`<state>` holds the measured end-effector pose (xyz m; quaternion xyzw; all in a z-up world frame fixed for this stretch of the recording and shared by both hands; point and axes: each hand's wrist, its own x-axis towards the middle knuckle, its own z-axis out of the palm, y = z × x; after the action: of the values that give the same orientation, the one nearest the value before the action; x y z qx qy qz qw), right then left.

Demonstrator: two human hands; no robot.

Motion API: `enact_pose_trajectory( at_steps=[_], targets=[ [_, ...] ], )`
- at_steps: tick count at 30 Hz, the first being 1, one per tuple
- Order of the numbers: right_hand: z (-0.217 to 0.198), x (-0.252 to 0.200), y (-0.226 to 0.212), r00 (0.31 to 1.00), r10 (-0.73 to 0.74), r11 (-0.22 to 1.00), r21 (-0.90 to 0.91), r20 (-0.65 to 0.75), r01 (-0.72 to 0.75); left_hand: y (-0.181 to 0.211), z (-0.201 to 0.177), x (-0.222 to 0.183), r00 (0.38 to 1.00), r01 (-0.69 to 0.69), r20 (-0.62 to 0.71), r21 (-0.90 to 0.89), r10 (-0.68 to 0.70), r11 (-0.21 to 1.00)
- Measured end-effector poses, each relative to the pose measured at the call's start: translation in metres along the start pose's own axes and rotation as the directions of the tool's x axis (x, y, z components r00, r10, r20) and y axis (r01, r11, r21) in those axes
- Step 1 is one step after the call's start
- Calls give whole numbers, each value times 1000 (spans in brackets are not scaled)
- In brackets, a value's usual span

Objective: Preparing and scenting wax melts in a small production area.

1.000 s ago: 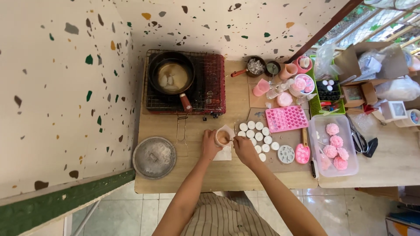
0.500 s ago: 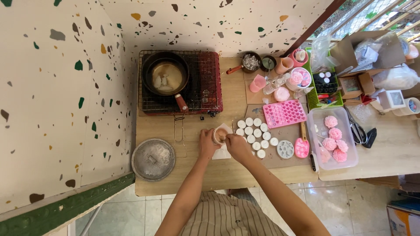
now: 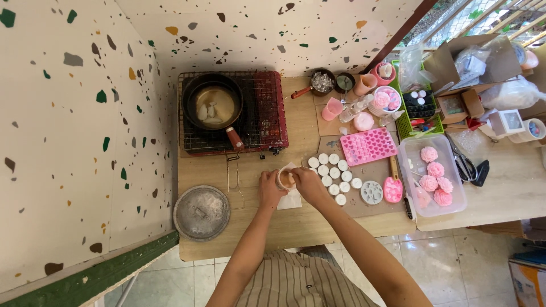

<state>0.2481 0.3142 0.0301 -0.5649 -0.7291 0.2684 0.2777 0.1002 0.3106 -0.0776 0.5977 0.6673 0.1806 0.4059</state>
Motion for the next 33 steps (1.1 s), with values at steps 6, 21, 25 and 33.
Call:
enact_pose_trajectory(
  at_steps=[6, 21, 25, 33],
  targets=[
    [-1, -2, 9, 984, 147, 982, -135, 105, -132, -1, 3, 2, 1000, -4, -2, 17, 4, 1000],
    [-22, -11, -3, 970, 238, 961, -135, -49, -243, -1, 4, 1, 1000, -10, -23, 33, 11, 999],
    [-18, -16, 6, 983, 176, 984, 42, -48, -174, 7, -1, -1, 1000, -11, -21, 36, 11, 999],
    [-8, -19, 16, 969, 237, 971, -28, -66, -239, 0, 6, 5, 999, -34, -14, 55, 35, 998]
  ],
)
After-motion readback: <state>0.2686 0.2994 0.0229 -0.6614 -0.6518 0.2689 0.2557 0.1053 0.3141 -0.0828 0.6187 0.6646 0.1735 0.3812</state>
